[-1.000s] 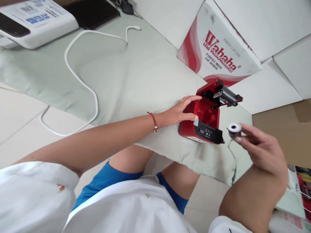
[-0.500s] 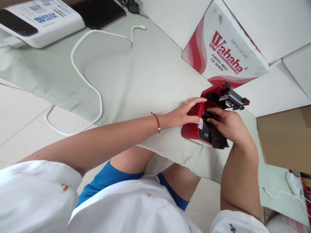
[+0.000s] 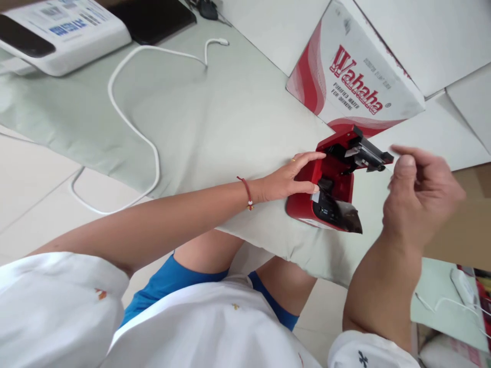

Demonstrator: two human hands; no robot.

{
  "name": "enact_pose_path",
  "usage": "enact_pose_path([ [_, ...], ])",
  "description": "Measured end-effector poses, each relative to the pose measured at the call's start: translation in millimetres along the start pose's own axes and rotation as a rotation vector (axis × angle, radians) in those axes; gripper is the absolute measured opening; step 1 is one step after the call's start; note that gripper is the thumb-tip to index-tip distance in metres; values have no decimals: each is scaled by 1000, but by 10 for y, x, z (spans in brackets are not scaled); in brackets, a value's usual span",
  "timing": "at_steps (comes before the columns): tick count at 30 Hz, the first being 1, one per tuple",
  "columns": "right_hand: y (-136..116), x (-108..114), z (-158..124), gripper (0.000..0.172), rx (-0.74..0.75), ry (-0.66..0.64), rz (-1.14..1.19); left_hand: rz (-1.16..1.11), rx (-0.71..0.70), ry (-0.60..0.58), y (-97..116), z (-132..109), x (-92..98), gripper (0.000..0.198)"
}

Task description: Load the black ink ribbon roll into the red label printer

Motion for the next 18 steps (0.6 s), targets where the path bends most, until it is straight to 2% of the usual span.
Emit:
enact_pose_path([
  [2,52,-6,46,50,77,93,-17,-13,-7,8,-44,-11,1,88],
  [5,178,-211,99,48,133,2,-15,88,-71,32,-40,-37,24,89],
  [8,221,-215,16,43,161,37,42,341,-262,78,196,-86,29,77],
  [10,198,-168,-78,40,180,70,50,494,-396,90,414,-136,-46,64],
  [12,170,-145,-154,41,184,69,16,591,-456,29,561,-169,-201,53],
  [15,170,-131,-224,43,157,56,-35,678,-490,-178,662,-199,-505,40],
  [18,193,-111,-314,42,141,51,-25,779,-538,-265,737,-227,-654,37],
])
Point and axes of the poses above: each hand's wrist, its own z-axis towards the middle knuckle, its own x-axis out of the back of the hand, y = z × x, the point moved 8 cm from there along z, towards the middle knuckle, and after that the axes turned 14 degrees about -x, right-handed, at the moved point
